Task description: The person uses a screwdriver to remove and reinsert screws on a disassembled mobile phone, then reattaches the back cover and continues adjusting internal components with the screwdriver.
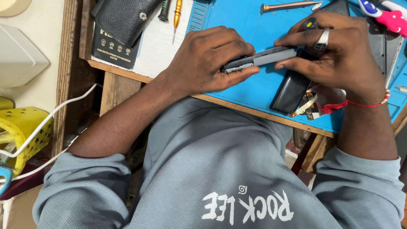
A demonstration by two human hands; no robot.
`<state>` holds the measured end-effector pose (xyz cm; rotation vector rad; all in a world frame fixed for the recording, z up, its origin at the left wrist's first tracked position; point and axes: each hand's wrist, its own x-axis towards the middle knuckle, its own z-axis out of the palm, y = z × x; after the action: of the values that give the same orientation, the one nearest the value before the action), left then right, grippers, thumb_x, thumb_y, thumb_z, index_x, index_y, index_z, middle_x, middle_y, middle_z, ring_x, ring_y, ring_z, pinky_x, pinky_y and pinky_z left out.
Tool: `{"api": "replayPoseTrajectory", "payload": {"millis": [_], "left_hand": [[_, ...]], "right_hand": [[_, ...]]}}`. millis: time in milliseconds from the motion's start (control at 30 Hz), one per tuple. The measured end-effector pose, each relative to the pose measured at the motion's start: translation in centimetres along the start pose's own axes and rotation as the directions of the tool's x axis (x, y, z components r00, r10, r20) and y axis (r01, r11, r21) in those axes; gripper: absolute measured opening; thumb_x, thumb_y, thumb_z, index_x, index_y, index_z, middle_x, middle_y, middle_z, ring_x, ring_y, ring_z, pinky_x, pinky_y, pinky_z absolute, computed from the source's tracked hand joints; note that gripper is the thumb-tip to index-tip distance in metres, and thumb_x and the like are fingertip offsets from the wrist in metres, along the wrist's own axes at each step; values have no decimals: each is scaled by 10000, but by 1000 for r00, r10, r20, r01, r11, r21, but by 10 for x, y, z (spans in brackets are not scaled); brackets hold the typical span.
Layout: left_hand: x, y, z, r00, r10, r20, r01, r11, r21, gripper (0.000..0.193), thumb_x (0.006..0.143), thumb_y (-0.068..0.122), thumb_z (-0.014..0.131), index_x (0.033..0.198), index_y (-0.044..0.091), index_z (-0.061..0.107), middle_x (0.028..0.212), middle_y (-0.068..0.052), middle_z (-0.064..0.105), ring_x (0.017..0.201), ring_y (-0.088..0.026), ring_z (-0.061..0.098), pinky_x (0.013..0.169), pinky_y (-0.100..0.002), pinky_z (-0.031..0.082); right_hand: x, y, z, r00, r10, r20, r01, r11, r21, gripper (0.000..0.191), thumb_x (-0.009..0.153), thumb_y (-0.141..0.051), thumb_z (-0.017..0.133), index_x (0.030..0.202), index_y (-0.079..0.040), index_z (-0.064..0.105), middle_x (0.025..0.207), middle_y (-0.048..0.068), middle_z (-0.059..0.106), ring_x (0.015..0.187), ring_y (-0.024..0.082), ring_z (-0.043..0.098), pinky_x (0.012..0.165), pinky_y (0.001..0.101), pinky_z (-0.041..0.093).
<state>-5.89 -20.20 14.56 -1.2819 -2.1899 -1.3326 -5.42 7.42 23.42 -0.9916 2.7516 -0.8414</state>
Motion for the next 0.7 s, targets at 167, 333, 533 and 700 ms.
{"api": "replayPoseTrajectory", "payload": {"millis": [167,333,533,700], "left_hand": [[0,-2,1,1000,-8,18,8,1000,7,288,1027,346,848,995,81,740,868,-11,666,779,-136,661,639,-299,531],[1,-1,2,1000,1,5,-1,1000,15,302,1025,349,847,956,79,732,836,-6,642,736,-120,628,597,-288,496],[1,3,1,1000,19,20,-20,998,52,280,1046,320,837,952,90,707,894,-5,632,768,-121,620,622,-289,501],[2,4,-1,999,35,11,-35,998,60,270,1035,308,847,962,86,711,887,-12,624,759,-137,610,616,-306,493]], "right_hand": [[0,1,-1,1000,17,5,-17,1000,-14,414,706,-171,948,1059,-18,796,921,118,702,746,200,640,618,333,504],[0,3,0,1000,-19,-8,19,999,-28,416,728,-186,951,1087,-37,802,915,107,688,734,183,603,610,326,466],[-5,4,1,999,-8,-42,9,1000,18,401,713,-177,966,1051,-29,810,807,92,628,699,172,552,564,316,401],[-5,5,1,1000,18,-20,-16,994,108,381,749,-174,963,1059,-23,801,832,74,638,662,129,556,558,279,398]]}}
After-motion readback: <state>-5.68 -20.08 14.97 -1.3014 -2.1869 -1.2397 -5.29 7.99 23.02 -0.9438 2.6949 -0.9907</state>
